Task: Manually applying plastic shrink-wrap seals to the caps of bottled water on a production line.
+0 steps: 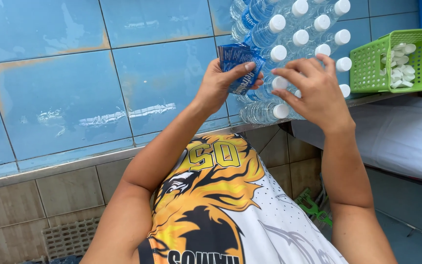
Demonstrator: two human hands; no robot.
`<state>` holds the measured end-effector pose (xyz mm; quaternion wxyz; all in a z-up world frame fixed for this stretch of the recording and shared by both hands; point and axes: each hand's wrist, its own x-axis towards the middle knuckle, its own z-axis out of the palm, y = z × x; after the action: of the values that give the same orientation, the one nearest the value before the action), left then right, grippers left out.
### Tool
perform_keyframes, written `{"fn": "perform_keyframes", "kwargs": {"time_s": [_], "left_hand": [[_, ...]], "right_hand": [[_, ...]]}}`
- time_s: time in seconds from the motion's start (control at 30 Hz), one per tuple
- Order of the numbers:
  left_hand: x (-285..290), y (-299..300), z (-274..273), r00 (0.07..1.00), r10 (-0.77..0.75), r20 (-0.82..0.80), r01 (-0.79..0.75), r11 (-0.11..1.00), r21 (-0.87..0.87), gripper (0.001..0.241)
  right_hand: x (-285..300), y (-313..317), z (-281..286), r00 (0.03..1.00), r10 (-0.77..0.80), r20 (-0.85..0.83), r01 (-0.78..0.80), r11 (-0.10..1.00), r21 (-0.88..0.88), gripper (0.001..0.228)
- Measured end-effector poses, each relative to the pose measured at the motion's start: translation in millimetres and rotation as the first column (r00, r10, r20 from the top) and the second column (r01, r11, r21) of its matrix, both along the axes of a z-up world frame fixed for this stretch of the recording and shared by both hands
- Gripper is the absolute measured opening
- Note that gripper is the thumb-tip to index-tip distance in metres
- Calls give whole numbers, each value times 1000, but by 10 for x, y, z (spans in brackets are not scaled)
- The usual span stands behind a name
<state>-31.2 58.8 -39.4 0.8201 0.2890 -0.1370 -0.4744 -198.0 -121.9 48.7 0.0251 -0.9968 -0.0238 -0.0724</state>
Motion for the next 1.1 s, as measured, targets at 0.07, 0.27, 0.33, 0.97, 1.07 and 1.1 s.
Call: {"fn": "perform_keyframes", "kwargs": {"time_s": [0.07, 0.27, 0.33, 0.97, 1.07, 1.1], "left_hand": [[-98, -90, 18, 998, 54, -37, -54, 998, -21, 20], [-313, -341, -48, 982, 187, 16, -186, 982, -19, 15], [-332, -406, -184, 982, 160, 98, -155, 986, -54, 16], [-417, -38, -253, 914, 77, 398, -64, 997, -46, 24], [-449, -20, -184, 884, 78, 462, -61, 997, -53, 13], [-445, -8, -157, 876, 88, 474, -64, 996, -66, 17]], "right_hand": [[28, 75, 29, 995, -62, 78, 50, 988, 145, 34], [1, 246, -255, 941, -307, 144, 83, 619, 781, 39], [9, 249, -322, 910, -399, 109, 97, 462, 882, 26], [-608, 286, 107, 993, -79, 88, 54, 966, 254, 22], [-563, 296, 35, 985, -98, 143, 75, 984, 159, 13], [-541, 311, -8, 987, -88, 137, 79, 995, 67, 18]]}}
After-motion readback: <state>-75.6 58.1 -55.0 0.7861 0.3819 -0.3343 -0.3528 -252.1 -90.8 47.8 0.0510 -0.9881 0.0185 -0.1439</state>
